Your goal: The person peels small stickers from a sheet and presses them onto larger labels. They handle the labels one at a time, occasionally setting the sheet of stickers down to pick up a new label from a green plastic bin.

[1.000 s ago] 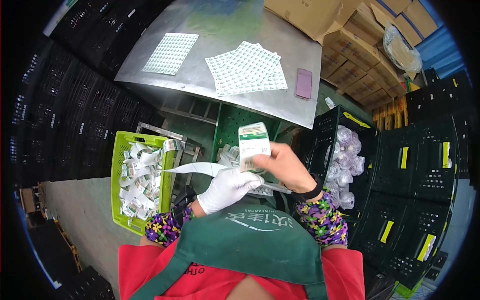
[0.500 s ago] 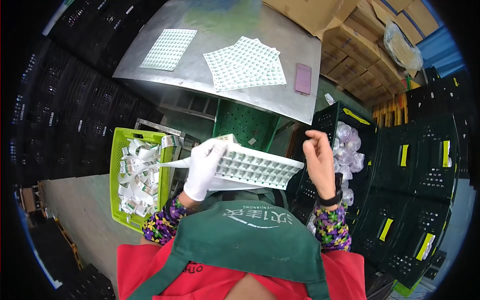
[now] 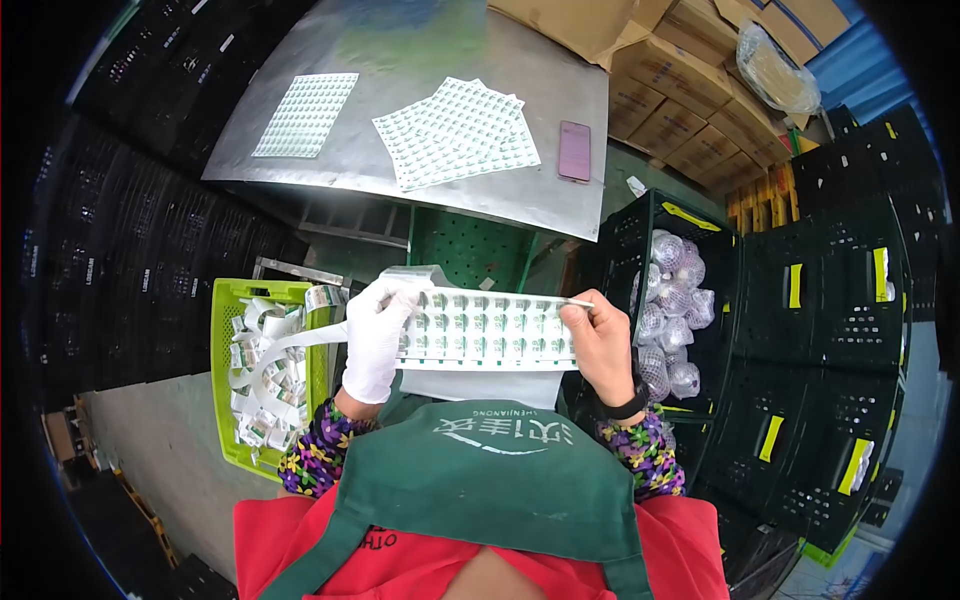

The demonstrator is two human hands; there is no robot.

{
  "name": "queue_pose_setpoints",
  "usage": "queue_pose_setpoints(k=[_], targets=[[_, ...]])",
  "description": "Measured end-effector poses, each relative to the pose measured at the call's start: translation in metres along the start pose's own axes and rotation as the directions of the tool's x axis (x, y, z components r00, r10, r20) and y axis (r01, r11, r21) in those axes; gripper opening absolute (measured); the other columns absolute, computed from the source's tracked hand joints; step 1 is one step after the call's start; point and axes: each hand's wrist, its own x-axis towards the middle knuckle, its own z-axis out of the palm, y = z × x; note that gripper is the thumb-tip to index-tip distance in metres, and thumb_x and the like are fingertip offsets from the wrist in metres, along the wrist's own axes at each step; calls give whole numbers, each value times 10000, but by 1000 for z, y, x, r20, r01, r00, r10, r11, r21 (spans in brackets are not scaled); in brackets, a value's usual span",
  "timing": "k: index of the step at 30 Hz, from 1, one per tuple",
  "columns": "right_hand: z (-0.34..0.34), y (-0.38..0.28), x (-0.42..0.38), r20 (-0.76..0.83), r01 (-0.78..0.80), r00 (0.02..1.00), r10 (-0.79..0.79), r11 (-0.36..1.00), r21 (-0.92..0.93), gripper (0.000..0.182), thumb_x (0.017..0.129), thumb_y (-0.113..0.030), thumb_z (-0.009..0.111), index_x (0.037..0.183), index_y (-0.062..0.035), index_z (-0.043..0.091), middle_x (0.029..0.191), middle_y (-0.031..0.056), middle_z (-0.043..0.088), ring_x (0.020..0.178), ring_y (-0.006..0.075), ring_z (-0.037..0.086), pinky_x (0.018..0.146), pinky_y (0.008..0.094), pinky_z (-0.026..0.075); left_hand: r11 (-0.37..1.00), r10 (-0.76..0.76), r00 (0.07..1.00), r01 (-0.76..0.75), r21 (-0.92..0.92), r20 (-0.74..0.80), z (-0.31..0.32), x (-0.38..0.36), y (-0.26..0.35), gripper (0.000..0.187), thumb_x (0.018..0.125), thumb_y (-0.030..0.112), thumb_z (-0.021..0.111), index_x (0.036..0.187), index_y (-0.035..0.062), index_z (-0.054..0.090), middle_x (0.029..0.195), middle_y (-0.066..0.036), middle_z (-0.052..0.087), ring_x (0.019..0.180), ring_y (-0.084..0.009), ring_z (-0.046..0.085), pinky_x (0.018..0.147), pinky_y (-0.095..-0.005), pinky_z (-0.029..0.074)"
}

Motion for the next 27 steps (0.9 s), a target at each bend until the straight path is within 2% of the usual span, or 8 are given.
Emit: queue_pose_setpoints(k=[3,12,14,16,19,22,24,27], targets=[[-1,13,8,73,-90,993,88,996,28,239,930,-165,639,799,12,547,662,-20,529,652,47,489,594,221,425,990,-136,983,131,-45,-126,1,1,-3,310,951,313,619,959,10,681,805,21,625,655,-10,463,590,-192,381],[3,19,10,3,-13,1000,13,999,50,221,924,-181,641,854,14,566,698,13,553,675,47,465,579,256,417,997,-74,995,75,23,-63,3,0,7,242,946,219,629,1018,-7,677,839,3,660,729,-29,554,661,-185,443],[-3,16,11,129,-55,989,73,989,-135,198,920,-173,641,872,10,584,670,24,524,649,52,456,578,257,414,993,-96,988,86,-85,-121,1,4,1,234,947,212,625,993,-12,676,819,6,654,712,-29,553,641,-190,445],[-8,0,14,28,168,985,-168,928,-332,186,845,-152,687,967,-27,623,825,91,597,684,185,582,610,305,458,998,-55,990,52,-29,-130,1,4,10,234,947,214,626,968,-14,676,806,5,652,700,-30,553,636,-193,449],[-13,-24,27,302,590,797,-523,570,-572,187,771,-118,693,945,-74,643,924,55,608,827,262,596,711,352,470,993,-54,996,60,100,-65,-6,3,16,201,934,179,638,969,-13,688,787,8,654,694,-23,544,627,-188,445],[-10,-23,31,442,652,753,-488,458,-605,183,770,-131,695,939,-84,643,886,49,593,829,257,590,735,353,458,1000,19,998,-19,2,-53,2,3,14,183,926,154,641,979,-13,690,794,10,658,685,-17,534,608,-185,440],[-8,-19,33,476,673,737,-479,457,-581,172,768,-127,701,922,-84,637,868,47,583,827,260,581,726,362,452,1000,-1,998,1,0,-56,2,3,18,182,923,153,644,979,-14,691,801,8,662,690,-17,537,610,-184,440],[1,-21,29,339,463,882,-327,736,-494,134,763,-98,711,871,-75,635,829,53,585,804,271,583,747,368,449,999,-36,999,37,18,-41,-3,2,16,180,920,149,647,979,-14,693,815,2,669,707,-19,548,625,-183,444]])
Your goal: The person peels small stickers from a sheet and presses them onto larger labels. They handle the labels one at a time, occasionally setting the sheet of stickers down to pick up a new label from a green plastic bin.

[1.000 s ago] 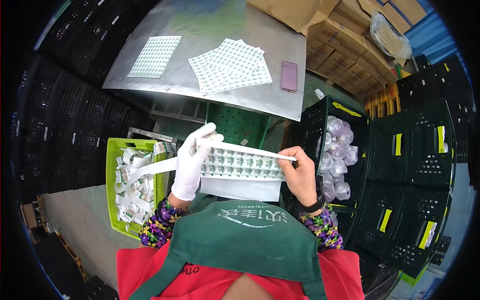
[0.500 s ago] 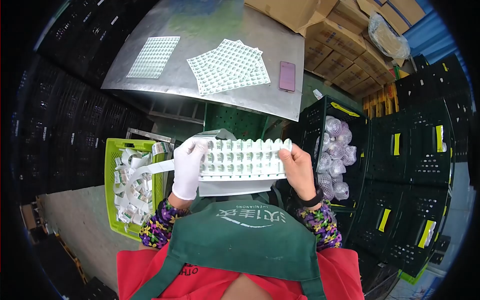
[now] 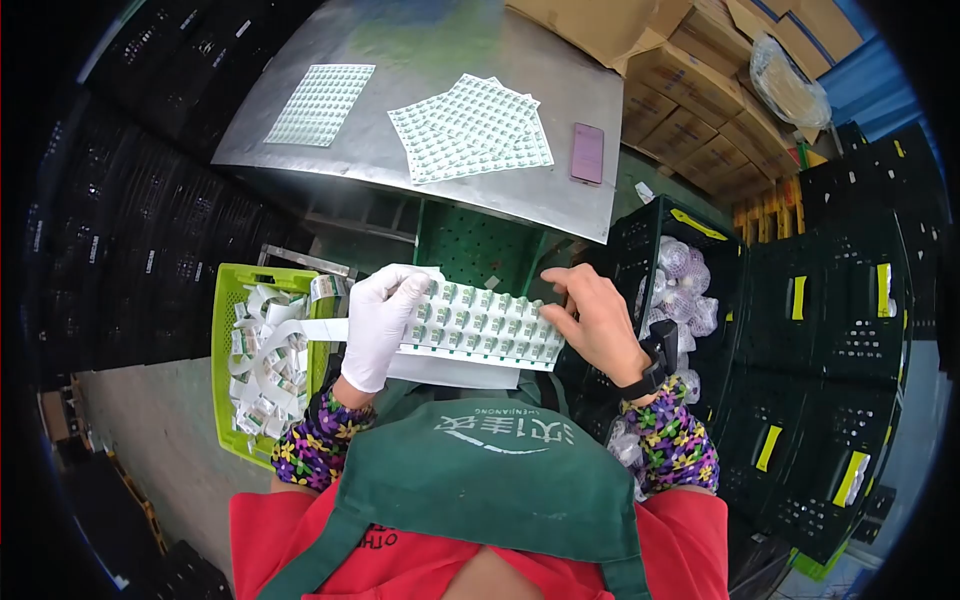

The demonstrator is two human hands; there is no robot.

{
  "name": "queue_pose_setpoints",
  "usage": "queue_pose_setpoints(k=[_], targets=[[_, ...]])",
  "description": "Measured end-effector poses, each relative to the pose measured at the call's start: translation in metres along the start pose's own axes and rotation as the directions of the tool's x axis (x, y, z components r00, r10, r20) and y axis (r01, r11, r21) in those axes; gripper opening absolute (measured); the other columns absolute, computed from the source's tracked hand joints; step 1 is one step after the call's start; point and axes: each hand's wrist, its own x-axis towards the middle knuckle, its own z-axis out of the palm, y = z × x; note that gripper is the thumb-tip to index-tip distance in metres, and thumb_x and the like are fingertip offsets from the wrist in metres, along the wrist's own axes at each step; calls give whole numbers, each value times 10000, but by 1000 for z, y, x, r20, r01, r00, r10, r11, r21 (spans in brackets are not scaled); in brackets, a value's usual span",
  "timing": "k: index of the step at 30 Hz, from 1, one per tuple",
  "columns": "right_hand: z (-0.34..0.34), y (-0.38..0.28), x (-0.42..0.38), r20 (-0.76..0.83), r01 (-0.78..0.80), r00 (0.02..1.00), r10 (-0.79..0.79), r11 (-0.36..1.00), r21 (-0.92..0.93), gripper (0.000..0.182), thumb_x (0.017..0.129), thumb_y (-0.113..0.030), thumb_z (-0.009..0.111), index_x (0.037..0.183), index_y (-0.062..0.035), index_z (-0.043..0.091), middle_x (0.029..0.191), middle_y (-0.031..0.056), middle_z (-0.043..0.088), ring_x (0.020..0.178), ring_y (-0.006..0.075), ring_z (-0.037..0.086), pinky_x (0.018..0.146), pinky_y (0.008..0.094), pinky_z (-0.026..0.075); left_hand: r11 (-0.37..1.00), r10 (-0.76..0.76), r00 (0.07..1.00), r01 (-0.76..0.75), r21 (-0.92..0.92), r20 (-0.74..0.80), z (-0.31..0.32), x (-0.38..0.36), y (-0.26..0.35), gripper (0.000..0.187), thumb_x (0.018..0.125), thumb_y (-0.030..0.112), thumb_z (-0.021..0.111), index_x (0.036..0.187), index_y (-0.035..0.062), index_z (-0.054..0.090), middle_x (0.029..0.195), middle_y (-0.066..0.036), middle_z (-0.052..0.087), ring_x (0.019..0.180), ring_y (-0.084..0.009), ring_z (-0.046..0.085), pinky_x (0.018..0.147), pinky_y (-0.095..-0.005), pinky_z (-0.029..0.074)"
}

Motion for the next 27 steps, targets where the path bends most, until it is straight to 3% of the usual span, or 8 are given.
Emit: queue_pose_setpoints(k=[7,10,13,15,18,21,22,27], targets=[[9,13,-3,-81,299,950,-301,954,-32,79,804,-46,663,823,-36,587,752,54,561,727,219,571,843,332,458,995,-91,994,93,44,-55,-3,5,-4,186,931,144,616,970,-24,686,824,4,663,709,-31,537,638,-194,433],[7,21,-7,-26,-171,963,267,688,705,100,920,-103,630,908,-21,575,835,-20,578,722,56,497,662,203,412,986,29,999,-25,163,-20,-12,10,-16,142,918,114,608,898,4,695,828,-12,672,736,-53,558,665,-200,443],[-4,-9,14,283,-365,923,262,361,858,106,946,-121,606,908,-38,551,804,-23,528,769,50,539,936,274,475,949,201,925,-266,171,324,8,-1,-10,127,874,113,662,910,-2,700,890,-70,709,797,-153,653,735,-278,507],[11,-26,26,401,-435,898,182,229,871,123,938,-142,625,921,-37,564,787,-42,519,649,23,473,661,186,439,915,225,858,-349,202,462,21,-8,5,124,862,119,683,928,18,711,909,-84,716,821,-179,676,746,-300,522],[23,-48,45,338,-370,929,153,331,868,121,936,-160,633,910,-59,574,739,-74,493,602,11,400,533,164,312,968,150,796,-240,78,586,31,-14,7,120,879,126,674,943,34,718,912,-80,721,859,-176,684,759,-292,523],[14,-32,66,141,-261,918,372,296,919,91,938,-124,624,921,-38,597,791,-58,548,688,25,467,636,186,402,977,101,819,-190,101,564,34,-26,-8,160,895,181,660,948,42,720,919,-66,723,869,-163,679,784,-307,514],[13,-17,73,100,-208,929,356,281,937,96,941,-133,623,916,-45,596,771,-64,538,659,20,446,605,182,379,958,-129,800,-51,281,586,29,-29,-11,194,902,231,650,946,56,723,920,-59,723,866,-150,673,790,-310,506],[17,-14,57,198,-299,919,341,275,914,129,951,-172,621,908,-56,585,729,-81,512,593,5,381,526,176,286,952,13,861,-166,257,509,27,-28,-9,147,876,188,656,933,74,731,1003,-89,705,942,-220,654,858,-338,482]])
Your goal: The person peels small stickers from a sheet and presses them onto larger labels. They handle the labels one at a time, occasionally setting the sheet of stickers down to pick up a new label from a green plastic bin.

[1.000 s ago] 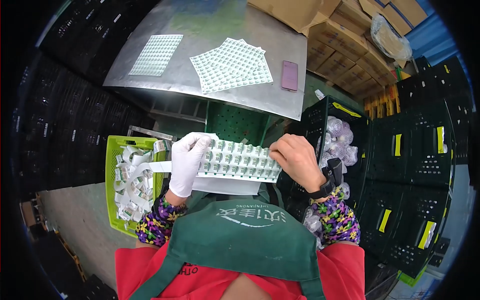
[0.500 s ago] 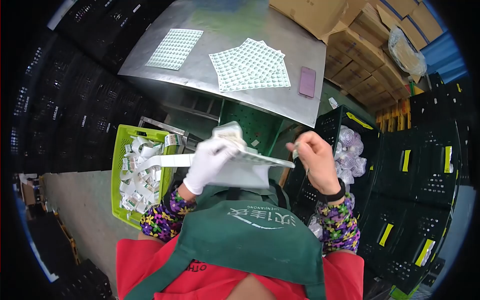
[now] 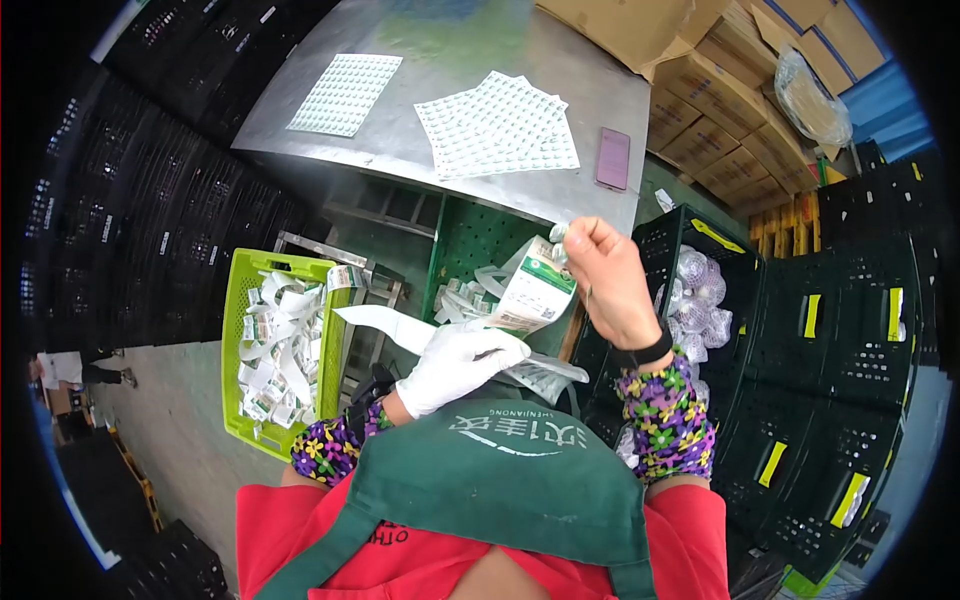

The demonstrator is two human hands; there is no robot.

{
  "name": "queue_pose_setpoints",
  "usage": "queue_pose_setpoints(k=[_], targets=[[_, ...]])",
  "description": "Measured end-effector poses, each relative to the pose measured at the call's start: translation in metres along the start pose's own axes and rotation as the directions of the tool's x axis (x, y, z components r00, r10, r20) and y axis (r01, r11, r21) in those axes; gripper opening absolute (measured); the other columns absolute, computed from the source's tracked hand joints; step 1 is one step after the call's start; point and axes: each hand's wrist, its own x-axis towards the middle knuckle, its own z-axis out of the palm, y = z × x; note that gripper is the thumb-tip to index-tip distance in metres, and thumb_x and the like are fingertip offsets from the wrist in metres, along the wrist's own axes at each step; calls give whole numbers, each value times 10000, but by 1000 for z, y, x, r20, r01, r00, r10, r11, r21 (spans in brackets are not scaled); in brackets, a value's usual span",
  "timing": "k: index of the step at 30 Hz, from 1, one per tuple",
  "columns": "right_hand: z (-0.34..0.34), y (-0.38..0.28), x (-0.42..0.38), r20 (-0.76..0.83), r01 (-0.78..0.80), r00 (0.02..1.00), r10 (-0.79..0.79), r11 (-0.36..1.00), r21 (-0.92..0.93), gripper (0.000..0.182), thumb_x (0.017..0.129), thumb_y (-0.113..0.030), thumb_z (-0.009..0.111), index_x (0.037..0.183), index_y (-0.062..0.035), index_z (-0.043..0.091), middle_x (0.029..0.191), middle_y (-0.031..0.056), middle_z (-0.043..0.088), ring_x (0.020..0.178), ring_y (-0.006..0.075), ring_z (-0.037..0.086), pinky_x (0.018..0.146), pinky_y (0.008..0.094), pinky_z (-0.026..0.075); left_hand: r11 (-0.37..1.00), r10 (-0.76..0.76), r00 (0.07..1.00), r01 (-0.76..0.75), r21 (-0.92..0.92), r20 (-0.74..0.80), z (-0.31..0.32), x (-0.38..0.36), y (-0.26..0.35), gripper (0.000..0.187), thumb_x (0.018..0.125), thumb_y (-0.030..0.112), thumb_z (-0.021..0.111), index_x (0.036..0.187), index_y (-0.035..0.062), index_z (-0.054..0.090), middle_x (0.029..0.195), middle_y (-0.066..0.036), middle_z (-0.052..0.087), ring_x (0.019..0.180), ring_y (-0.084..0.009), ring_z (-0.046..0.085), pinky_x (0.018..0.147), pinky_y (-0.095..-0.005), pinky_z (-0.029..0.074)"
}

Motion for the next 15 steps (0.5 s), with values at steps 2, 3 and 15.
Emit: queue_pose_setpoints(k=[2,3,15], targets=[[3,5,-6,35,-10,999,9,1000,22,123,946,-159,627,911,-48,585,747,-75,524,616,7,411,548,173,318,989,107,994,-106,106,-4,-3,5,5,126,861,149,671,936,73,738,1050,-119,696,1027,-255,633,945,-363,459],[8,4,-9,18,29,999,-28,1000,-9,119,946,-153,628,918,-45,586,762,-70,533,632,9,431,565,173,339,970,200,979,-204,133,46,-2,8,6,122,851,150,676,928,80,740,1140,-136,655,1105,-280,587,983,-375,431],[12,7,-20,91,127,991,-102,937,-326,81,937,-84,607,940,-8,577,855,-30,581,784,34,507,729,200,446,989,40,998,-46,-139,-48,4,8,7,180,877,203,667,980,73,736,893,-60,723,815,-189,683,765,-298,514]])
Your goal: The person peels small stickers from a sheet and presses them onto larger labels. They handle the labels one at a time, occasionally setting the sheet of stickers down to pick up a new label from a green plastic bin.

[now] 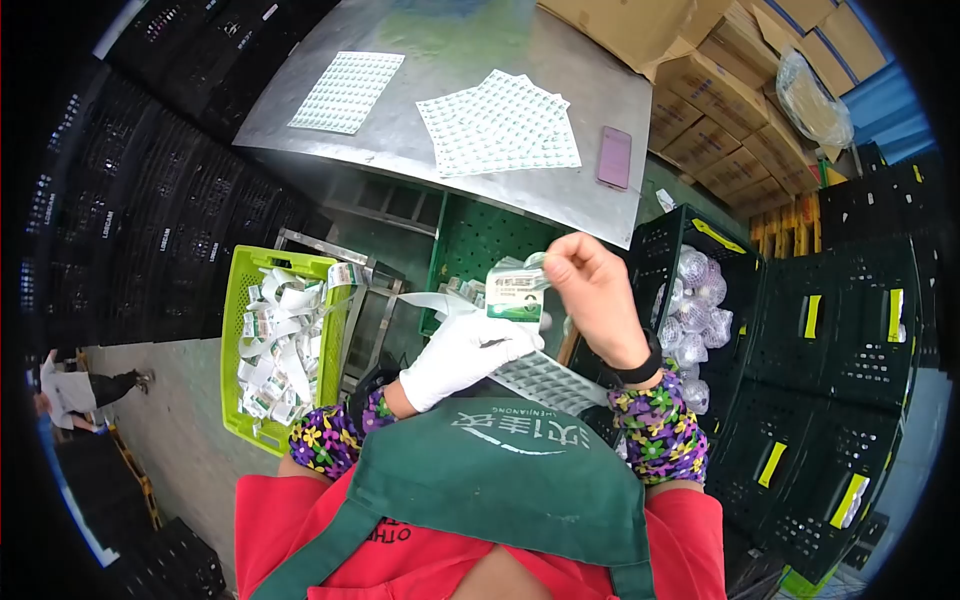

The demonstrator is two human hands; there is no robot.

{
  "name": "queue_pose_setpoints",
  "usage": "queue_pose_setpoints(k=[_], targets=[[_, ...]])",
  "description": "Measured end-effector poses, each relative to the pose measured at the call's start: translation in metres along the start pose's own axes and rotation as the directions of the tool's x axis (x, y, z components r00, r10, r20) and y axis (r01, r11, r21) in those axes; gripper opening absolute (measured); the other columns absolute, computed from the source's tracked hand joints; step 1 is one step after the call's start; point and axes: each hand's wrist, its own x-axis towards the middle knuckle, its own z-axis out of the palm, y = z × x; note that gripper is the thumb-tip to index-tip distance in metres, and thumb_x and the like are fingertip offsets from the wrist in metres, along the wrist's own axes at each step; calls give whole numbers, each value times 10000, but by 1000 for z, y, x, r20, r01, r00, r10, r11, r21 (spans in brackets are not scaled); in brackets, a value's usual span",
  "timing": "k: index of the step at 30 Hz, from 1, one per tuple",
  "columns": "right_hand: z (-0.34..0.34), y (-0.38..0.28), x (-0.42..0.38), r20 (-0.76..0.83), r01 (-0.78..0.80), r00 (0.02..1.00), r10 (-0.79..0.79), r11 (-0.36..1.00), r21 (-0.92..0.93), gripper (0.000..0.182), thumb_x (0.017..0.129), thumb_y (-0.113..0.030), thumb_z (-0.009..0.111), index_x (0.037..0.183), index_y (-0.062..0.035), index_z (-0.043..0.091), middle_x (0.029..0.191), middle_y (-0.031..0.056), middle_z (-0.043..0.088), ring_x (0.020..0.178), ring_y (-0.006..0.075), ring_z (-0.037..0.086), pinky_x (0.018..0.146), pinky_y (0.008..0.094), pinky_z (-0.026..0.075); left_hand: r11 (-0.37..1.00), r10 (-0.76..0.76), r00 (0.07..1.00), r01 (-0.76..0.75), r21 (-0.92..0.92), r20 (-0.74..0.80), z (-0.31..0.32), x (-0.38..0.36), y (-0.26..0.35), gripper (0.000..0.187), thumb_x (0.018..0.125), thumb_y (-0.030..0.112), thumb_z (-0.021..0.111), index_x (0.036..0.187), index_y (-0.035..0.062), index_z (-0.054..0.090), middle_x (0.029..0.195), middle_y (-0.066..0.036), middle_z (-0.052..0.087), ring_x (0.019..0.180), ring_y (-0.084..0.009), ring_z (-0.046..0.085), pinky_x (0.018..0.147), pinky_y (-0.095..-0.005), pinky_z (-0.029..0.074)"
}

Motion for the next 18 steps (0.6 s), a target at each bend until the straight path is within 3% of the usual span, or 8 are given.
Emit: queue_pose_setpoints(k=[1,4,7,11,12,15,17,18], targets=[[-5,6,2,-40,-12,999,12,1000,3,89,937,-88,610,924,-7,576,830,-35,578,762,24,505,695,191,436,1000,0,1000,0,2,-4,-1,0,-4,180,877,203,667,980,73,736,893,-60,723,815,-189,683,765,-298,514],[-1,6,-12,-53,-147,988,144,988,-54,109,930,-95,626,885,-13,570,765,-54,570,693,4,487,616,180,401,872,258,955,-165,460,-147,-3,-3,-12,177,822,219,715,964,114,733,924,-90,704,841,-294,661,735,-357,524],[11,18,-18,-52,-81,996,77,993,-91,122,912,-99,645,866,-8,577,731,-48,567,648,9,460,557,189,379,753,325,940,-190,630,-105,-1,-2,-16,188,801,243,733,952,132,731,910,-79,695,808,-289,648,713,-385,520],[14,1,-15,-58,-131,991,119,842,-523,240,869,-208,687,854,9,585,597,-4,532,566,43,458,513,264,393,627,450,892,-281,727,-43,-1,-2,-18,185,774,268,741,925,161,729,860,-72,670,762,-284,625,691,-395,514],[8,3,-12,-85,-150,989,124,838,-524,255,874,-229,684,848,6,589,598,-3,534,565,45,462,512,261,392,644,314,949,-184,742,-36,-1,-8,-16,215,758,170,761,969,192,724,1023,-83,683,936,-299,649,768,-407,526],[-2,17,-8,-63,-180,984,169,928,-326,236,891,-217,675,837,-2,593,594,-29,519,571,43,461,513,248,388,661,430,903,-302,687,-17,-4,-4,-16,226,780,183,743,1004,204,720,1034,-89,678,948,-294,646,786,-401,523],[-1,13,-12,242,-276,923,301,952,-130,201,905,-174,664,843,4,595,622,-53,523,591,29,459,519,234,388,719,350,937,-271,640,3,0,-7,-16,206,799,184,725,1004,190,722,1050,-91,676,958,-297,645,803,-393,520],[-1,15,-10,202,-192,951,233,960,-202,158,918,-129,646,845,4,602,684,-61,546,632,10,450,539,216,385,772,268,963,-235,591,33,1,-9,-15,189,818,185,707,1005,177,725,1066,-92,674,968,-300,644,819,-384,518]])
